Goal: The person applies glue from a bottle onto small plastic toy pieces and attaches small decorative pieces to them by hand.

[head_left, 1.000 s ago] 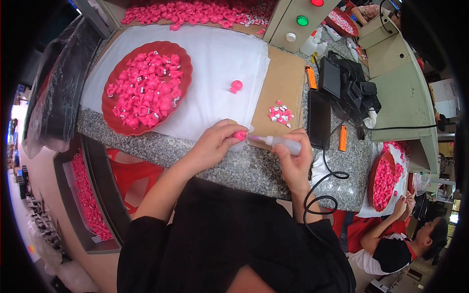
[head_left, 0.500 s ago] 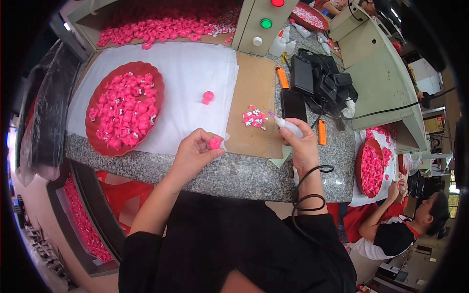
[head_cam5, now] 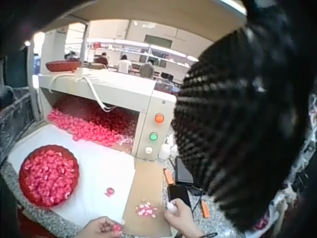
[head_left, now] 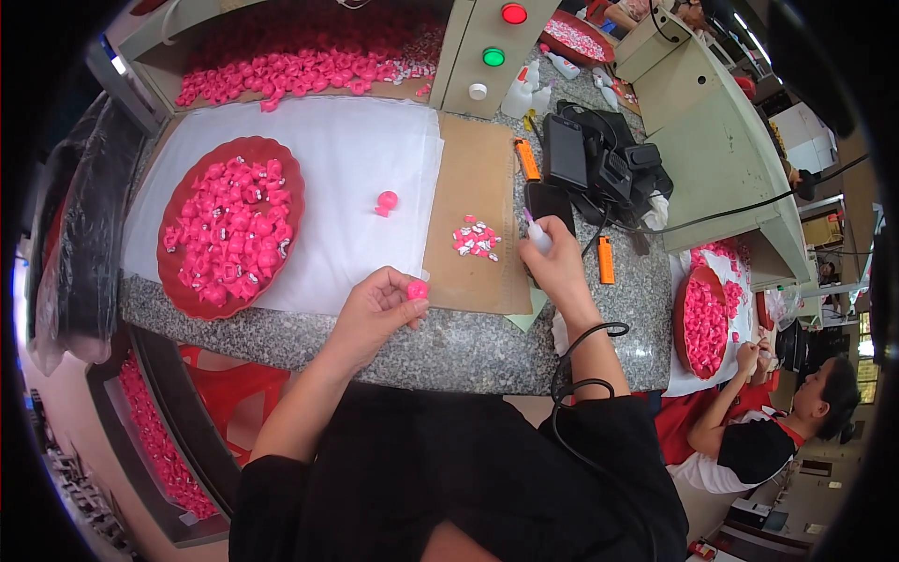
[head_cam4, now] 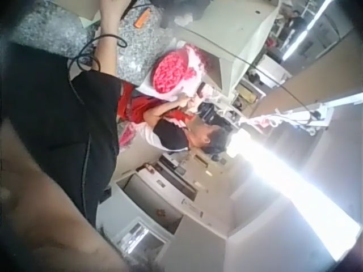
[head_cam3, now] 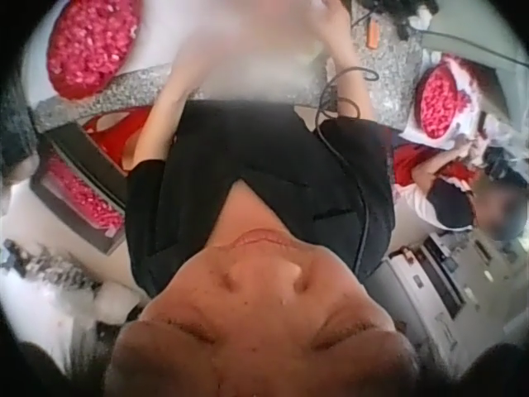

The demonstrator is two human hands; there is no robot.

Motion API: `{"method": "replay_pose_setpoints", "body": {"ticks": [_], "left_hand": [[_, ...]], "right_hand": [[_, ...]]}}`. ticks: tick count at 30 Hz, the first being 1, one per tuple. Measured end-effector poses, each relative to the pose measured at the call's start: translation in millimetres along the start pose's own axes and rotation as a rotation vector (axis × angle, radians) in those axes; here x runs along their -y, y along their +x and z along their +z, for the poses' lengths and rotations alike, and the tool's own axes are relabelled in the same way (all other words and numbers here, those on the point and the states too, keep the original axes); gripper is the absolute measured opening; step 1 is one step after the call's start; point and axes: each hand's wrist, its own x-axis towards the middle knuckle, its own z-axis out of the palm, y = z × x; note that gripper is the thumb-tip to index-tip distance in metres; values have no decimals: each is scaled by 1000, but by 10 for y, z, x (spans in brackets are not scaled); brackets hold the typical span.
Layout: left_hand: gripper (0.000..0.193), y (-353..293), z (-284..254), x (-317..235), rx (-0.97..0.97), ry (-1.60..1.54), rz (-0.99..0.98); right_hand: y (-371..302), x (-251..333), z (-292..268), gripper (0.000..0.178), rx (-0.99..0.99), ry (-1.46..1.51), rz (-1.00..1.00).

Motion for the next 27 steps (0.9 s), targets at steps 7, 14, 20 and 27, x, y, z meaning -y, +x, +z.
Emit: {"method": "replay_pose_setpoints", "body": {"ticks": [7,14,20,27], "left_hand": [[14,0,-14,-1,13,-30,-8],[14,-3,-28,16,12,-16,-16],[14,0,-64,52,39,-12,-8],[12,-12,-31,50,21,1,13]], "right_hand": [[81,74,56,21,54,-411,-177],[151,133,0,22,133,-358,-134],[79,233,-71,21,710,-233,-162],[22,225,-1,21,542,-204,-167]]}}
